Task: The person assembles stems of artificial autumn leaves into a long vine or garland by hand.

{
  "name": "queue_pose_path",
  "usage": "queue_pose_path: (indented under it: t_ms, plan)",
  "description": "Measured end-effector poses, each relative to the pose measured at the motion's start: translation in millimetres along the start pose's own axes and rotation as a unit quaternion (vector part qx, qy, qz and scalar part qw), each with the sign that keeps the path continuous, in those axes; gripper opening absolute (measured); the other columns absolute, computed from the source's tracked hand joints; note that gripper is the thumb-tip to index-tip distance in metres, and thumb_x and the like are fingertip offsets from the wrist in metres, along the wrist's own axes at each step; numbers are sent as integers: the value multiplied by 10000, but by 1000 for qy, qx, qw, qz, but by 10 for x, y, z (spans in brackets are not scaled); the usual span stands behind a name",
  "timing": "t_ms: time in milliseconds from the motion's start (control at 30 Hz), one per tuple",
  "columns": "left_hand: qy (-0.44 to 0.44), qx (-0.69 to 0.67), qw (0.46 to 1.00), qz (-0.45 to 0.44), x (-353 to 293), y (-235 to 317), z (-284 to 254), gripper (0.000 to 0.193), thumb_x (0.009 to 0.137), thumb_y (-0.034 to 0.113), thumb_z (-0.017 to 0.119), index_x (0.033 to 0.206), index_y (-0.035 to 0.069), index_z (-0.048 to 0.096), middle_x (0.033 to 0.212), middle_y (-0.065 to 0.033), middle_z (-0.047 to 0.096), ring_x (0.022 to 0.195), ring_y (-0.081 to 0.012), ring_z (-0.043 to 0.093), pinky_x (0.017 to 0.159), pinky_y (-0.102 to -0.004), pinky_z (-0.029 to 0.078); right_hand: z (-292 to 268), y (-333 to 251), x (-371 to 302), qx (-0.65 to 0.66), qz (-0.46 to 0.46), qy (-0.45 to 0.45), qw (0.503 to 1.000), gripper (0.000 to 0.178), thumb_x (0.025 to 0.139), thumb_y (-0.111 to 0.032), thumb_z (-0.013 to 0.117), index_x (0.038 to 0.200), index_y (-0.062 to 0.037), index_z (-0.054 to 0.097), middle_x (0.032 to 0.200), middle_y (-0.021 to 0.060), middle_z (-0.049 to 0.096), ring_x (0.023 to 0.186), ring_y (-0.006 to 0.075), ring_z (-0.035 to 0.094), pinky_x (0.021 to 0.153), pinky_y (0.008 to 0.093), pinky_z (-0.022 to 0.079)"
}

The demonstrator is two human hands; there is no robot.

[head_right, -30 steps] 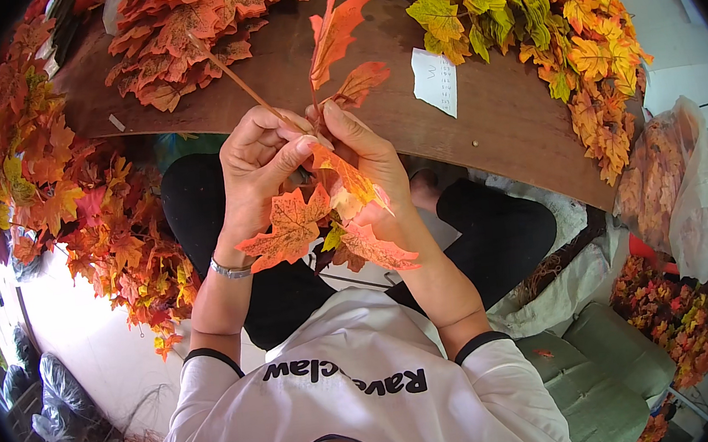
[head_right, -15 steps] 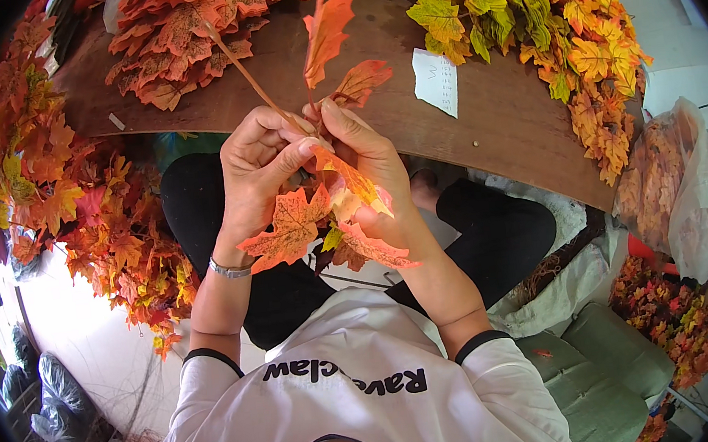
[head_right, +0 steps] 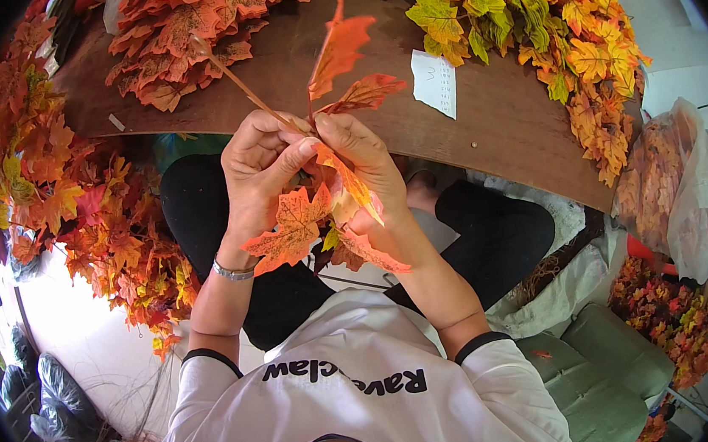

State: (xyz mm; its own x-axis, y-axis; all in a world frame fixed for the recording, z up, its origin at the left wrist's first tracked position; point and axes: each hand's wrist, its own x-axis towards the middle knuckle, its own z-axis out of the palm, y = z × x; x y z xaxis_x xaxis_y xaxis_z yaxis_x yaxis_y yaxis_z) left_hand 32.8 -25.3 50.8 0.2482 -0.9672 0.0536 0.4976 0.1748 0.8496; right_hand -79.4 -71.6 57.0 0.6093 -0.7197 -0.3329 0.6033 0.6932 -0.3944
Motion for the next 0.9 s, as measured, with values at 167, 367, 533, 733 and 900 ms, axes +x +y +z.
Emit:
queue_pose_path:
  t_ms: [167,367,533,733,900]
  plan:
    - [30,-24,999,11,53,-31,-8,131,791,-10,606,855,11,494,805,-45,566,676,-87,564,574,-200,487,-54,-4,53,-65,-34,-22,997,84,839,-106,577,828,-23,582,826,32,580,742,95,549,699,231,451]
    - [13,-54,998,-6,85,-63,-74,131,798,20,613,882,3,515,759,-41,591,637,-89,576,558,-205,488,-109,-249,118,-211,-37,-128,968,50,828,-54,577,808,-9,586,798,21,581,725,65,533,663,207,429]
    - [-7,-4,1000,14,162,85,-142,140,783,50,642,888,8,560,813,-40,579,675,-90,577,594,-207,500,-15,-228,230,-251,-61,-159,953,50,834,-54,568,802,-16,570,770,8,563,703,56,515,643,192,411]
    - [-23,127,985,115,106,301,-85,106,770,60,654,823,-9,594,956,-48,474,743,-100,552,612,-207,489,49,-295,186,-287,-6,-208,935,122,847,-135,561,839,-14,551,777,17,529,699,70,494,621,191,394]
    - [-17,120,986,116,-65,610,85,104,787,60,634,859,-1,589,920,-21,500,683,-71,569,559,-193,504,226,-169,24,-112,134,-195,965,187,860,-157,524,910,22,529,839,72,517,726,131,505,641,213,410]
